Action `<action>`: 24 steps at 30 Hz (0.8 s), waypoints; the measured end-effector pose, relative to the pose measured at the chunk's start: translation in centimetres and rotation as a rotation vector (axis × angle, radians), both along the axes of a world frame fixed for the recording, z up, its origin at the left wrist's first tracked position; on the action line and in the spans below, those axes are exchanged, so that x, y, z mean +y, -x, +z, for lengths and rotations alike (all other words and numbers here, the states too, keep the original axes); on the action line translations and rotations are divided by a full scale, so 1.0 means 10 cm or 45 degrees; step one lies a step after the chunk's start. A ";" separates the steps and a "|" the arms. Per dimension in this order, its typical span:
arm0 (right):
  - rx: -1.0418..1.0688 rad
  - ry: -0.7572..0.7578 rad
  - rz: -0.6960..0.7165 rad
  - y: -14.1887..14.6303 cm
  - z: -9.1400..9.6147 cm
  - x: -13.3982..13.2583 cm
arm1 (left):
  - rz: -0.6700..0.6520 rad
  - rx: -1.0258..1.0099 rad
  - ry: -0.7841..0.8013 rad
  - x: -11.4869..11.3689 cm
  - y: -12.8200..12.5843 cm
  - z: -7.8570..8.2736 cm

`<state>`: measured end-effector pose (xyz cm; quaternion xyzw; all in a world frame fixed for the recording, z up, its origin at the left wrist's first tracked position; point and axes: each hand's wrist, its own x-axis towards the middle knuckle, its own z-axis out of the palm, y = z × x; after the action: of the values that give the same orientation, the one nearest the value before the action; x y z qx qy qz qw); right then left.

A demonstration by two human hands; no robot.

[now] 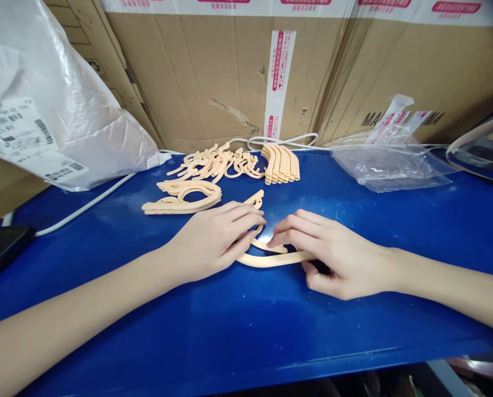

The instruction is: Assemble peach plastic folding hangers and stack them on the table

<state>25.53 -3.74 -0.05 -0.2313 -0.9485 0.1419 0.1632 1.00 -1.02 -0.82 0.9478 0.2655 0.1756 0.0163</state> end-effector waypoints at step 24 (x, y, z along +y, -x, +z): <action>0.026 0.107 -0.028 -0.03 0.01 0.04 | -0.020 -0.012 0.037 -0.03 0.00 0.02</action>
<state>25.84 -3.33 0.04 -0.2470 -0.9373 0.1824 0.1647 1.00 -1.30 -0.63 0.9487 0.2605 0.1760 0.0326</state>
